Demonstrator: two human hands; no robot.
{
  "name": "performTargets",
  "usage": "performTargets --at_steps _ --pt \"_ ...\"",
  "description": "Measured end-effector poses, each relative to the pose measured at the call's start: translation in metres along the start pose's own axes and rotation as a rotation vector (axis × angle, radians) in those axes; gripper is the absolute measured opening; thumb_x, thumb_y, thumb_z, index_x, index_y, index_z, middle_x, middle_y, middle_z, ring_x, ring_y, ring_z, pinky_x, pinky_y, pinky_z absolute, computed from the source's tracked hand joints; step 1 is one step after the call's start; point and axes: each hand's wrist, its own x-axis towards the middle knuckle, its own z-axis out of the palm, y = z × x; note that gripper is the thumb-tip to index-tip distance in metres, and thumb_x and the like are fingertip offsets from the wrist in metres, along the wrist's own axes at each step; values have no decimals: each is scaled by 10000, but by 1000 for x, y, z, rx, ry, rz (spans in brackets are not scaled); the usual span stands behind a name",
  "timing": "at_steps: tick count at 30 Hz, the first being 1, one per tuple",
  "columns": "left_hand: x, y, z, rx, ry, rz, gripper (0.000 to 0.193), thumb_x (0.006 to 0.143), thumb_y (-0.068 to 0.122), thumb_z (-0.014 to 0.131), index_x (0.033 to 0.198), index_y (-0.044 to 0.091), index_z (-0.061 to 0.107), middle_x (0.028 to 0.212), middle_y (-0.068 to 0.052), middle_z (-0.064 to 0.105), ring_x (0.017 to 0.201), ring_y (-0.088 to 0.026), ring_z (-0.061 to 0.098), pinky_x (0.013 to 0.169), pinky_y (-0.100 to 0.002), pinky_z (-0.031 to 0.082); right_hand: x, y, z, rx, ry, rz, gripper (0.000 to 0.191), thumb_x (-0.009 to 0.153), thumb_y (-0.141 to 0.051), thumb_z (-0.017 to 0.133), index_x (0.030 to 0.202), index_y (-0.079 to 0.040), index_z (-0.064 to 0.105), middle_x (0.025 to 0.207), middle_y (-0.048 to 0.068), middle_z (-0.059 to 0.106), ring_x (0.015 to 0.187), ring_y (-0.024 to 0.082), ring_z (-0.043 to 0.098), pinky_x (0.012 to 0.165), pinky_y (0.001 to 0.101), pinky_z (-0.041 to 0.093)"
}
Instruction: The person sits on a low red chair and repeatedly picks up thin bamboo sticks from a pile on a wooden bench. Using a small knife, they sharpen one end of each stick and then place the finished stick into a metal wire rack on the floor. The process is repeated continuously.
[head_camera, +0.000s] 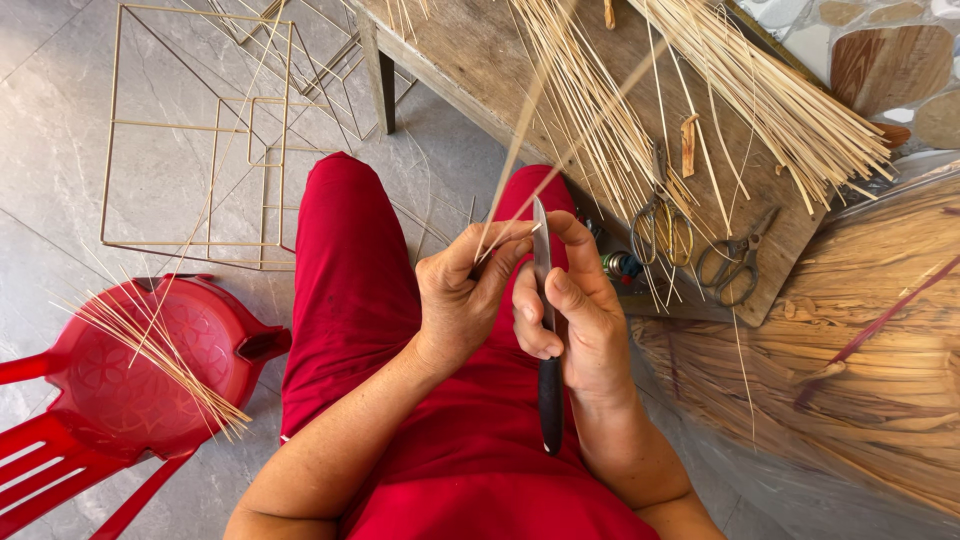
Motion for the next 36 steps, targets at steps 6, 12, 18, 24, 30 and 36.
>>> performTargets --at_steps 6,12,18,24,30,36 --pt "4 -4 -8 -69 -71 -79 126 1000 15 709 1125 28 701 1017 -50 773 950 -101 741 843 -249 620 1 -4 -5 22 -1 80 527 1097 -239 566 1578 -182 360 868 106 588 497 80 405 454 222 357" --pt "7 -15 -22 -28 -236 -173 160 991 53 696 1146 40 733 1032 -38 794 986 -96 758 889 -254 643 2 -9 -14 14 -5 11 498 1106 -236 561 1564 -177 376 885 124 596 506 92 417 450 228 356" --pt "11 -31 -25 -233 -146 -272 132 1003 80 688 1110 14 727 972 -21 741 880 -53 655 784 -215 556 10 3 -18 -34 52 151 494 1083 -218 549 1540 -138 381 854 113 605 494 77 420 446 211 358" --pt "19 4 -73 -330 -59 -445 363 1129 281 608 895 15 685 749 -9 617 646 -35 466 580 -198 360 2 -7 -1 -490 -113 -15 446 1103 -180 589 1508 -54 451 902 105 656 696 95 549 551 206 428" --pt "3 67 -121 -212 -441 -424 329 1023 305 641 807 58 665 716 19 675 668 -33 588 593 -211 479 9 -10 33 -1330 -426 -425 543 967 -22 734 1448 -78 488 985 76 670 825 207 697 698 320 579" --pt "-6 63 -127 -185 -350 -628 250 954 221 724 787 48 655 647 3 650 557 -30 483 471 -202 352 20 -7 47 -1456 -410 -527 646 941 -62 782 1488 -85 439 985 68 678 778 183 676 665 317 560"
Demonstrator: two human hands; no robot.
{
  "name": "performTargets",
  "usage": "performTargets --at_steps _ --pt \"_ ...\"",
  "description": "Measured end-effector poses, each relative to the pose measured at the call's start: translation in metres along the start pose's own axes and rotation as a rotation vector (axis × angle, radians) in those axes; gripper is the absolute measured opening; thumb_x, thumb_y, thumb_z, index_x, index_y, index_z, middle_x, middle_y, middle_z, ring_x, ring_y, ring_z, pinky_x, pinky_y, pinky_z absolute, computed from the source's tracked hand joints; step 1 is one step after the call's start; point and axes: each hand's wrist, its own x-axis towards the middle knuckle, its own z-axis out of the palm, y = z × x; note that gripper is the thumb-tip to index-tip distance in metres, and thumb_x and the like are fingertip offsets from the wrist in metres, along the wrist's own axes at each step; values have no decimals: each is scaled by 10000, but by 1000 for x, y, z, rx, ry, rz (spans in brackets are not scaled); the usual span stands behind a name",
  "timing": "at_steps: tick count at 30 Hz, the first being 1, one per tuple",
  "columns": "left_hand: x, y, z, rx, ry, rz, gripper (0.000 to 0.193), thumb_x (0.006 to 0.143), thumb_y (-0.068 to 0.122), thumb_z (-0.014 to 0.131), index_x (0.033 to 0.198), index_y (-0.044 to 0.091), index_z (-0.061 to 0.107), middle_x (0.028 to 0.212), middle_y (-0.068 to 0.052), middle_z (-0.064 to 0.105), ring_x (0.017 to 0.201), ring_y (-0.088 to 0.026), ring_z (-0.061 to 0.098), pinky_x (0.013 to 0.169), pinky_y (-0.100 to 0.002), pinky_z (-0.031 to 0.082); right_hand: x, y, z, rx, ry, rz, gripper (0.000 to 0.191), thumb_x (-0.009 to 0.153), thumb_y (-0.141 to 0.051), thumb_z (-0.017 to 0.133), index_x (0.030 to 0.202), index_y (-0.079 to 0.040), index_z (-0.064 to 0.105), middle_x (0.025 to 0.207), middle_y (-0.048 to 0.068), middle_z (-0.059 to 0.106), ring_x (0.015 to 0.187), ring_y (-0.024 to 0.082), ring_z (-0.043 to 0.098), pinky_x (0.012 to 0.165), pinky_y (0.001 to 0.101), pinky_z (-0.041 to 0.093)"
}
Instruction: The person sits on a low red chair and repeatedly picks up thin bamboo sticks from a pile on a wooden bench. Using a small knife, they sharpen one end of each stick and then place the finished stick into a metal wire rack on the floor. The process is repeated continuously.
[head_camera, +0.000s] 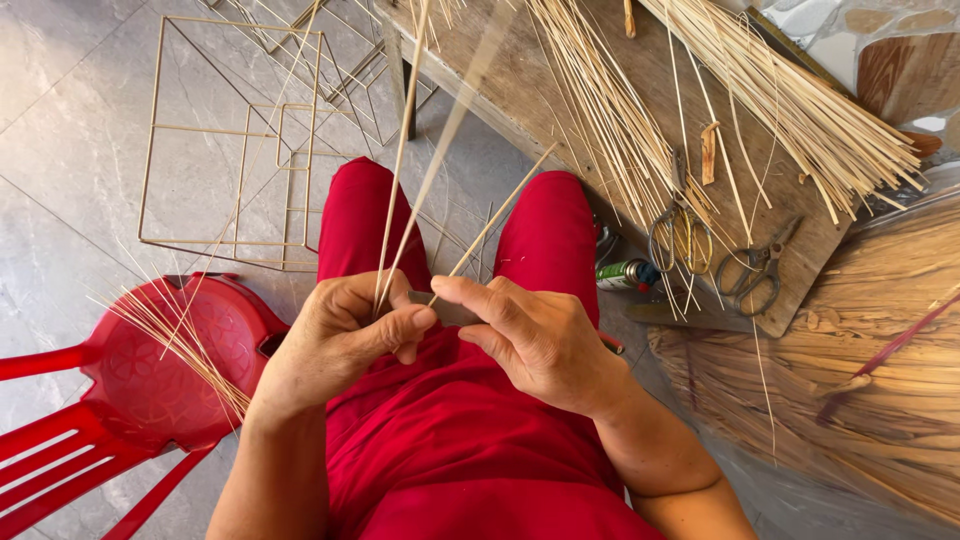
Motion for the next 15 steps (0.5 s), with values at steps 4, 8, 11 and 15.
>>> performTargets --at_steps 4,8,11,15 --pt "0 -15 -5 -89 6 -34 232 962 201 708 792 56 647 642 8 623 556 -34 468 480 -208 342 -1 3 8 -99 9 55 674 934 -85 811 1507 -82 455 873 52 633 711 169 647 634 333 544" --pt "-4 -28 -9 -159 -80 45 235 982 168 706 792 47 638 694 8 618 621 -57 533 565 -231 427 -2 12 13 -102 106 50 617 978 -88 758 1513 -82 452 1054 91 696 779 166 688 676 303 577" --pt "-14 -35 -15 -180 -118 22 238 982 133 695 770 53 620 679 6 602 615 -63 528 574 -240 437 -5 20 11 -83 180 71 552 1039 -98 701 1528 -86 446 1213 117 711 905 183 735 757 289 609" --pt "-39 -43 -29 -110 -151 -14 258 947 84 690 710 64 592 628 1 591 557 -67 517 512 -250 430 -8 39 3 -149 316 115 528 1076 -103 663 1549 -102 428 1379 176 660 1104 271 742 898 344 641"
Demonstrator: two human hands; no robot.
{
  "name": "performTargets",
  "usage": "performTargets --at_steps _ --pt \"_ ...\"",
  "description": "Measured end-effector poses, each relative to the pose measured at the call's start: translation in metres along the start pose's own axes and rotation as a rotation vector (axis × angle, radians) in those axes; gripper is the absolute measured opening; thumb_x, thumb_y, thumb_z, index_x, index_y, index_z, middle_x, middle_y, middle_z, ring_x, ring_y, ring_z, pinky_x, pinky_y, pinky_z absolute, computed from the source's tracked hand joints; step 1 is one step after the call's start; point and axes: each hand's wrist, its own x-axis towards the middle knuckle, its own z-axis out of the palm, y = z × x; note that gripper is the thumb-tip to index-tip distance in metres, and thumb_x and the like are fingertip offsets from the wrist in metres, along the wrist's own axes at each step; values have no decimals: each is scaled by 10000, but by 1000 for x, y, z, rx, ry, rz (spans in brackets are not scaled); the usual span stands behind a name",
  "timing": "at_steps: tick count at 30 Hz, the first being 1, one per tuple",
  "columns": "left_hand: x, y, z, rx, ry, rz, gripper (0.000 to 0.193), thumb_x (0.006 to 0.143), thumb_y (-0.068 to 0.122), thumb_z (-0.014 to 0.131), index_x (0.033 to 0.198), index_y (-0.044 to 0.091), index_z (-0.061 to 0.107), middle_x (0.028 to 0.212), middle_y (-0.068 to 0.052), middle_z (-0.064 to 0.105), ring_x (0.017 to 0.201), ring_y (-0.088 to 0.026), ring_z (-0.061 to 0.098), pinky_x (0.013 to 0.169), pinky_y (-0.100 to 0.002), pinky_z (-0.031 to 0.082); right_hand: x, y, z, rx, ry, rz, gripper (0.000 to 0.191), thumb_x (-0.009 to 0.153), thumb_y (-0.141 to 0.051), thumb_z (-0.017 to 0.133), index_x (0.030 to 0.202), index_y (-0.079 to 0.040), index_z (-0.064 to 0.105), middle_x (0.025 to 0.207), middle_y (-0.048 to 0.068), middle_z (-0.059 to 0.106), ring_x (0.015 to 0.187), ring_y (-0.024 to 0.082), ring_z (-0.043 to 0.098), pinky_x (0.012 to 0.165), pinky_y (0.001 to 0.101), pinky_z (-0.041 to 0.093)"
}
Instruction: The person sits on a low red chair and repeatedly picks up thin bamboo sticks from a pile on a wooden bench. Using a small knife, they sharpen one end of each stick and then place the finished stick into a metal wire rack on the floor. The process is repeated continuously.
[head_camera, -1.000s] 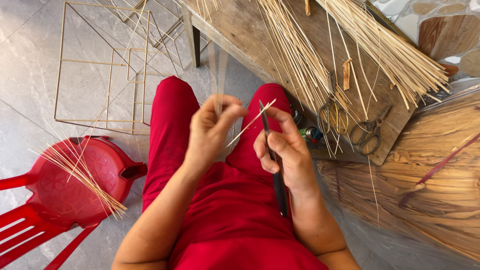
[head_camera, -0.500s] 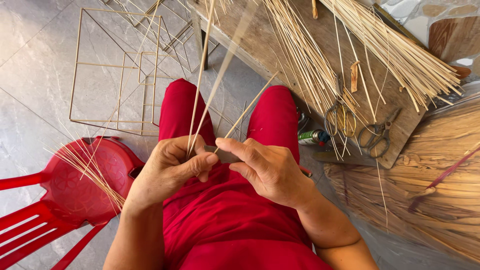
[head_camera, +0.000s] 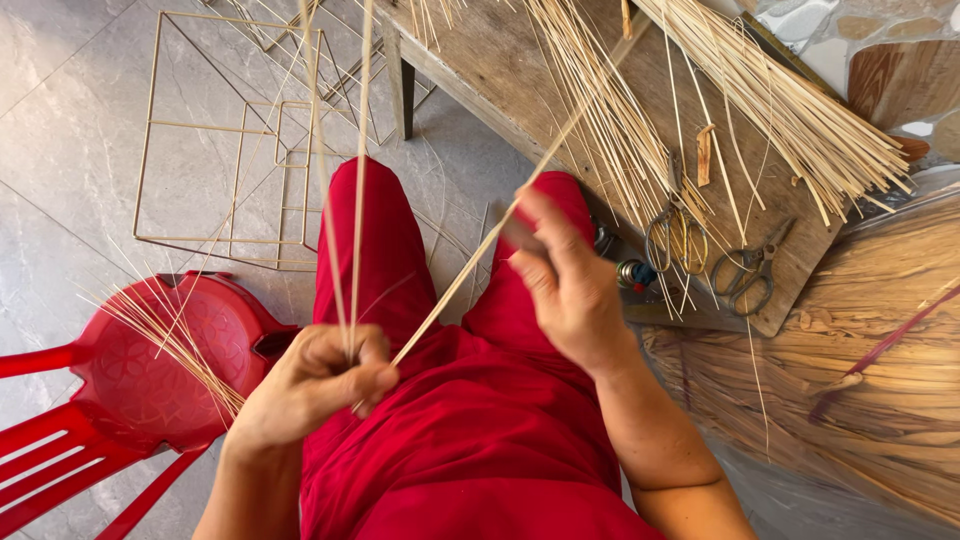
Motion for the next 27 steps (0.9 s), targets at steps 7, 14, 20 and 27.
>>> performTargets --at_steps 7,14,20,27 --pt "-54 -24 -34 -37 20 -123 276 878 58 716 643 61 572 590 -5 551 537 -94 506 494 -282 400 2 62 -36 -88 145 211 523 1158 -77 618 1618 -147 379 931 26 705 780 112 692 680 243 557" --pt "-80 -42 -73 -47 85 -147 350 827 180 790 584 40 581 564 -30 551 565 -118 478 524 -296 342 2 142 -81 -149 271 333 491 1185 -63 566 1630 -151 376 964 21 688 809 103 678 628 226 551" --pt "-69 -56 -86 -107 91 -54 300 890 172 745 651 42 619 601 -34 586 586 -122 486 554 -295 369 -11 194 -119 233 603 693 429 1132 -113 524 1557 -149 481 972 -1 692 704 45 616 459 180 425" --pt "-29 -42 -66 44 112 11 255 952 184 685 735 51 665 658 -19 629 623 -105 532 582 -278 428 -23 162 -94 447 582 717 297 1115 -205 584 1355 -32 615 822 31 607 511 38 477 361 204 327"
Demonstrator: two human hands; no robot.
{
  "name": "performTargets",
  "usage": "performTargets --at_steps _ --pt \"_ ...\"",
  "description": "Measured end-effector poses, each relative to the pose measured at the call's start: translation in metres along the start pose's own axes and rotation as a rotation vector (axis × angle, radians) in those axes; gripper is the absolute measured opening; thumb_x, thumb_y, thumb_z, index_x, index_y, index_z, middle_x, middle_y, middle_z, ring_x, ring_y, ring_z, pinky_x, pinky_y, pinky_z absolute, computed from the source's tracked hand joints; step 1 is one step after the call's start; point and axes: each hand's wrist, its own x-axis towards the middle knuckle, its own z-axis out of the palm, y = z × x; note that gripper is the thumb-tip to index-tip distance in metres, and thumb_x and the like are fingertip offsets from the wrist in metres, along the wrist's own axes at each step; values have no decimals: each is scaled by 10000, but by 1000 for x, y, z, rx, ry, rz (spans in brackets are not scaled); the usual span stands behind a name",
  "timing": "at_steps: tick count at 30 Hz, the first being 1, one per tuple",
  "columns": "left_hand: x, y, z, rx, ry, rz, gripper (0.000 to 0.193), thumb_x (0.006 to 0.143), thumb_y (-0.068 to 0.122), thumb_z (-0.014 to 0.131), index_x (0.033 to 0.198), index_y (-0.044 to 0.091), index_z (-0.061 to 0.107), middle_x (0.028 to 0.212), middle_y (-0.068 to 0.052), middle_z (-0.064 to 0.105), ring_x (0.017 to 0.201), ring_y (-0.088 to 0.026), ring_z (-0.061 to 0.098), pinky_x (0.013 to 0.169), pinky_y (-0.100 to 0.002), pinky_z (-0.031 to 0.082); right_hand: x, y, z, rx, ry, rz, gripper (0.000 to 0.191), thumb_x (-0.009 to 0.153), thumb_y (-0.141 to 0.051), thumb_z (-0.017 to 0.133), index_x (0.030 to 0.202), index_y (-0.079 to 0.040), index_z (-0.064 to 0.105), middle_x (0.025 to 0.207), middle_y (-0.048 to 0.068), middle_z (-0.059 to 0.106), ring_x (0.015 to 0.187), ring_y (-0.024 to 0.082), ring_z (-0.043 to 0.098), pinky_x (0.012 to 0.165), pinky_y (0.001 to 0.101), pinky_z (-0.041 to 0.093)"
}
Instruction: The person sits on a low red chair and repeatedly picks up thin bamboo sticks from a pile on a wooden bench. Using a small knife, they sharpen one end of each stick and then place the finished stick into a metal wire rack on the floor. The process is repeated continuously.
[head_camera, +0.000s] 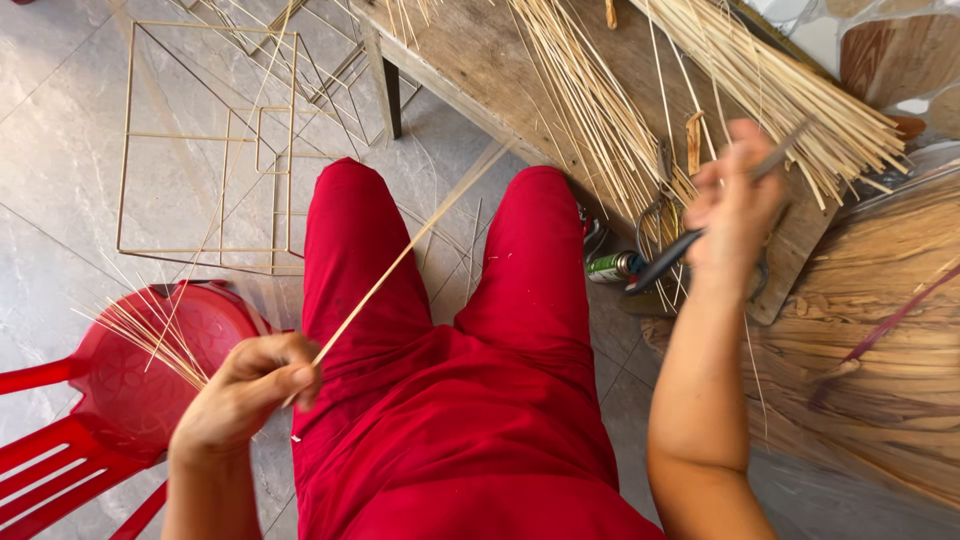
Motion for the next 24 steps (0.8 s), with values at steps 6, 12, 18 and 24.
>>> performTargets --at_steps 6,12,18,24 --pt "57 -6 50 55 -101 -22 248 986 202 682 784 60 669 730 -11 656 692 -93 558 644 -265 450 -107 6 72 136 -745 318 375 1043 -336 606 1138 8 722 759 11 661 479 -25 383 399 170 273" --pt "92 -24 89 -4 -146 -74 244 1016 236 653 877 41 696 794 3 673 748 -70 567 694 -248 478 -128 6 96 219 -620 326 240 1018 -229 711 1024 10 732 778 9 646 500 -7 392 422 192 262" --pt "120 -36 95 42 43 -65 246 1012 246 621 1046 37 746 864 16 711 776 -40 606 699 -219 504 -125 26 96 -71 -656 344 207 971 -202 737 993 2 767 807 36 708 521 -3 426 444 189 313" --pt "146 -50 101 -2 95 -49 184 984 195 703 984 14 733 816 3 720 674 -17 551 588 -194 440 -124 41 108 39 -702 179 183 1018 -193 716 1022 -11 740 918 15 732 794 25 648 715 201 527"
